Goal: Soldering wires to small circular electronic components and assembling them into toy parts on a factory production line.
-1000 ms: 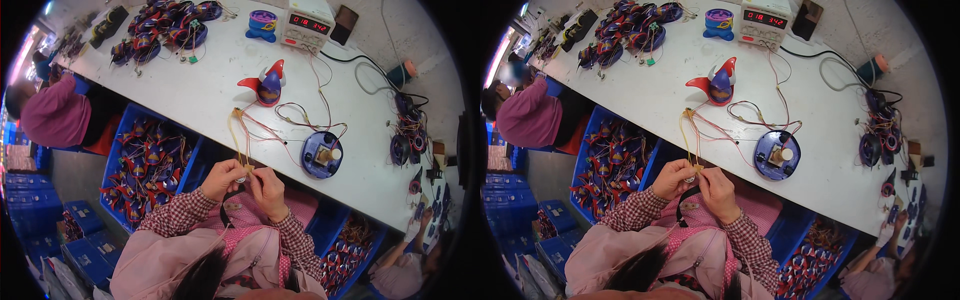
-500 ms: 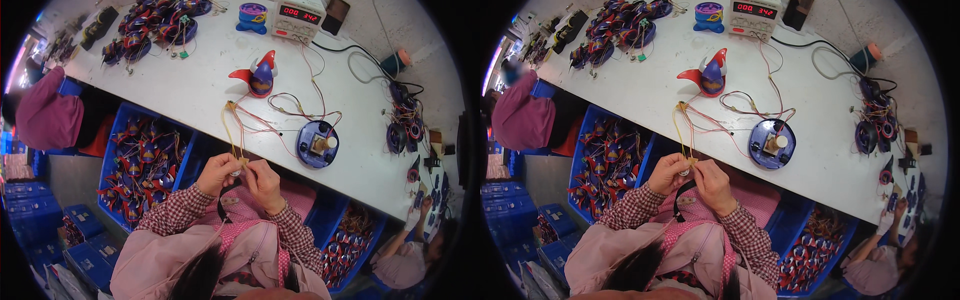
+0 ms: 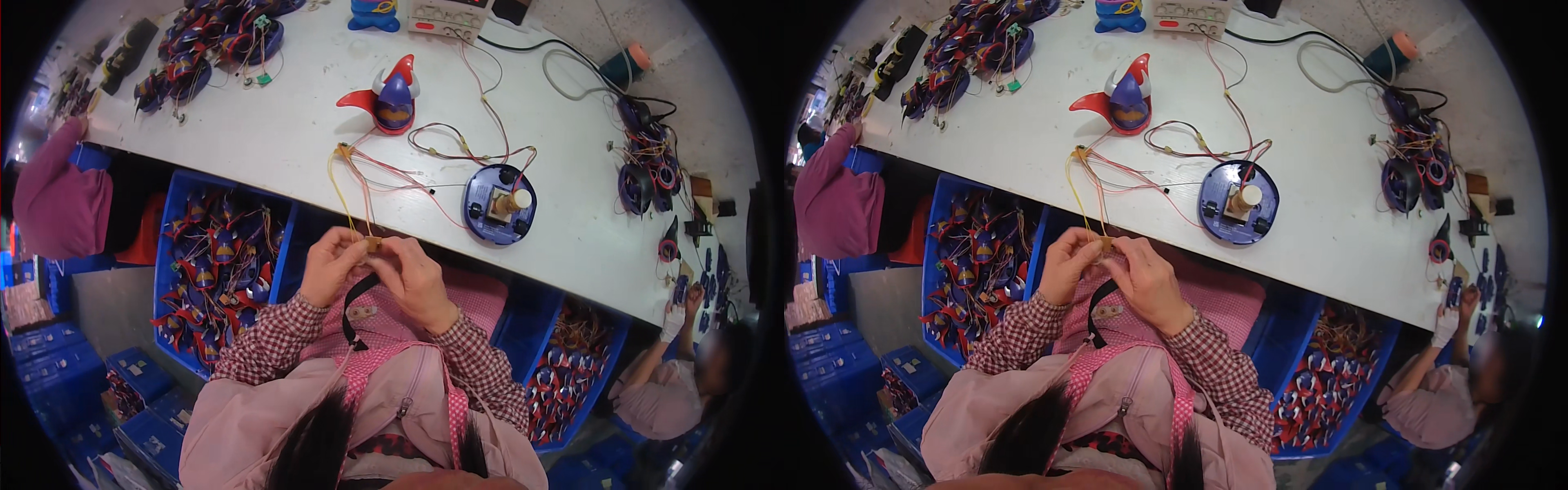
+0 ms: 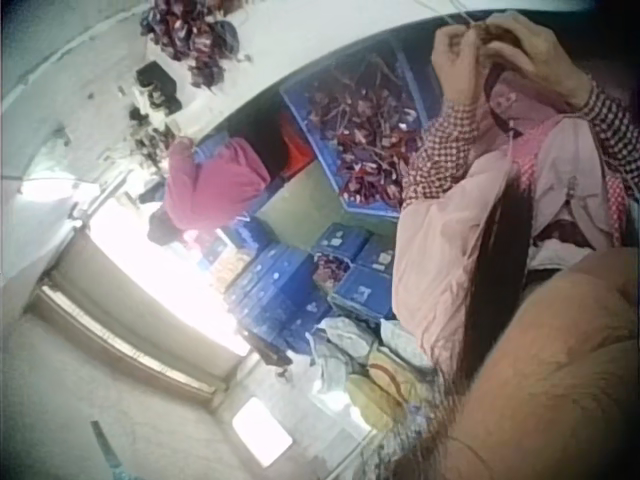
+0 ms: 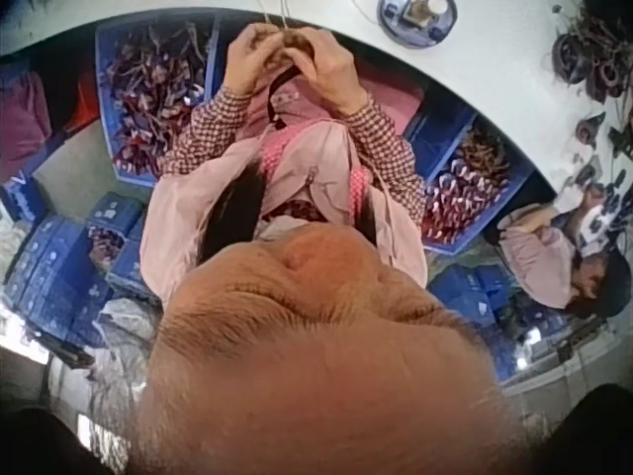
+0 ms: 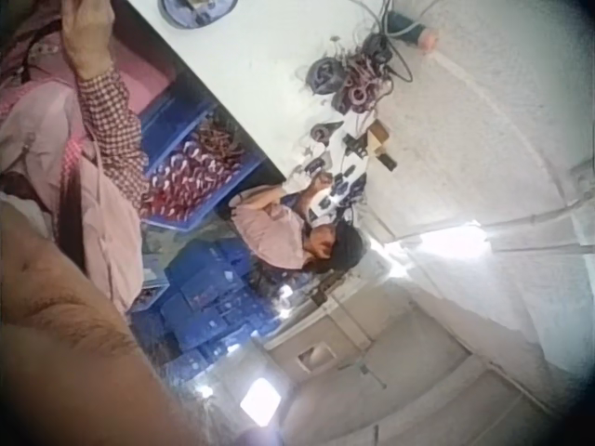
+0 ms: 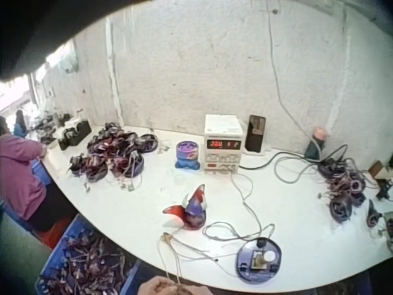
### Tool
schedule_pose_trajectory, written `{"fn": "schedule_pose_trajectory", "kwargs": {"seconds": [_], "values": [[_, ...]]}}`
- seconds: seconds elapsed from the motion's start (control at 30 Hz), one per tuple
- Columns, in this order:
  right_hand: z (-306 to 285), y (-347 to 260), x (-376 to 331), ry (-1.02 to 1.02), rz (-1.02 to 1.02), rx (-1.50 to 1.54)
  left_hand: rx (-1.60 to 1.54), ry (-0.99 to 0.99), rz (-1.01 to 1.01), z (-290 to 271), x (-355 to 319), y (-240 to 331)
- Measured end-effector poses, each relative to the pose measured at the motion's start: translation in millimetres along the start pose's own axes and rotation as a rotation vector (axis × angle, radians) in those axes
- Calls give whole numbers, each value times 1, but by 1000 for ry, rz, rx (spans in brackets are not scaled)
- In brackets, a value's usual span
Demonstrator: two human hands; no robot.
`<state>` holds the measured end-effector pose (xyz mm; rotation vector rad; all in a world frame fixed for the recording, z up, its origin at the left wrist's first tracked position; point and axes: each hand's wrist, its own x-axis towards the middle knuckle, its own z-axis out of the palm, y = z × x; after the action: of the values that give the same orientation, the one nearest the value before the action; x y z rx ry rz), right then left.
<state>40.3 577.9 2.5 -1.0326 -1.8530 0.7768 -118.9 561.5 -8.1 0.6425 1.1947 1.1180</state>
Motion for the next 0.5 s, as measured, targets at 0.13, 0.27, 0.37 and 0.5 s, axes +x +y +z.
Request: {"fn": "schedule_pose_trajectory", "kwargs": {"seconds": [0.13, 0.27, 0.37, 0.5], "values": [[-59, -8, -16, 109, 16, -73, 825, 235, 514, -12, -9, 5], [-122, 2, 5, 341, 102, -129, 1185, 356, 826, -11, -9, 22], [-130, 3, 29, 293, 139, -159, 992, -169, 872, 45, 13, 44], [-129, 10, 48, 211, 164, -181, 1074, -295, 1036, 120, 61, 32]]}}
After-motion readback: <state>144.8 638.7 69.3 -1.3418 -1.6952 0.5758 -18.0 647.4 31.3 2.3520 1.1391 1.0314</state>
